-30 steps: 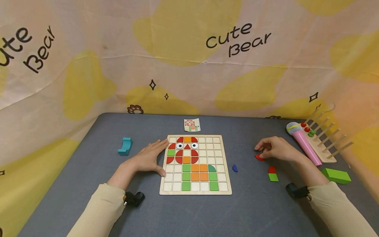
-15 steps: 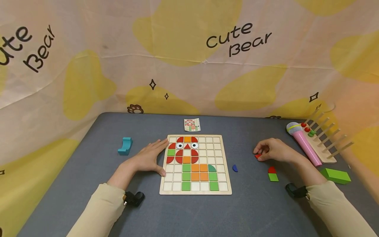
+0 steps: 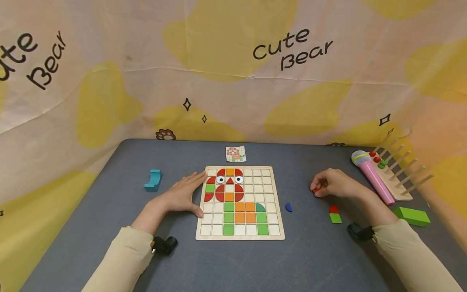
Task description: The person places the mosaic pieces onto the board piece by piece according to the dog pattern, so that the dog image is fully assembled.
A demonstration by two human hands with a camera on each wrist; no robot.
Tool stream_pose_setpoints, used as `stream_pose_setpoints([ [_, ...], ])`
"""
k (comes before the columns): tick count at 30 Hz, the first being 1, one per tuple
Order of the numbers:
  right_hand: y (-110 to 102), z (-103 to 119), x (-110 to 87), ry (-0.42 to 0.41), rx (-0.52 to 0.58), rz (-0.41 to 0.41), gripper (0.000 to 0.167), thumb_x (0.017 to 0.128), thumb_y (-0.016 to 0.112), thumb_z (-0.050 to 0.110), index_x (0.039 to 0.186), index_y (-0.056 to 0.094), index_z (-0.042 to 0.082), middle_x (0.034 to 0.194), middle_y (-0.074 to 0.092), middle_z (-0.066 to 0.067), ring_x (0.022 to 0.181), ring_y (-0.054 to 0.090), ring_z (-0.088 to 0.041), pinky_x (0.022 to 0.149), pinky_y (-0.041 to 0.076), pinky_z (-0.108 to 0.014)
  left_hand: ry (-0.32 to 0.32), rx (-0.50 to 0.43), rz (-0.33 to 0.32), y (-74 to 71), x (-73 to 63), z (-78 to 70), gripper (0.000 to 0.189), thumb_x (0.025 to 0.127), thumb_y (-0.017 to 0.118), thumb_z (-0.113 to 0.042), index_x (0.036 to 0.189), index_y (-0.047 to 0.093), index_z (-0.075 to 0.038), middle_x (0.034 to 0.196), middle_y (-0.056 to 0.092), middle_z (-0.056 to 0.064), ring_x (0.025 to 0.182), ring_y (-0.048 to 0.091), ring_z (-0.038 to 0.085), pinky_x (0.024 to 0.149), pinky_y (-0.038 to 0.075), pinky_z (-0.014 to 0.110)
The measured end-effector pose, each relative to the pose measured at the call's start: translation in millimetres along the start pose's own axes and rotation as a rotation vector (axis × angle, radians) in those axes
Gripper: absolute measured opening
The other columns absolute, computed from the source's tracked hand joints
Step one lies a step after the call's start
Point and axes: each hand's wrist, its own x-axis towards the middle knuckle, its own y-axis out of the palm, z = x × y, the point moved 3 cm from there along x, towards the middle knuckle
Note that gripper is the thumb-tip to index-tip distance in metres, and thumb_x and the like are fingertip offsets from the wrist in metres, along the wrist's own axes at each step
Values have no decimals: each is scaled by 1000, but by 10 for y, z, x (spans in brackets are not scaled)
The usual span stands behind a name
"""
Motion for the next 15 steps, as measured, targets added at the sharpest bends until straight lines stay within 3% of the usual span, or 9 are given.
stream_pose_setpoints([
  [15, 8, 519, 462, -31, 24, -111, 13, 82, 79, 13, 89, 68, 11, 77, 66, 0, 71, 58, -12, 65, 47, -22, -1, -4, -6, 3, -6, 8, 125, 60, 86, -57, 158, 23, -10, 167, 19, 10, 154, 16, 39, 122, 16, 64],
])
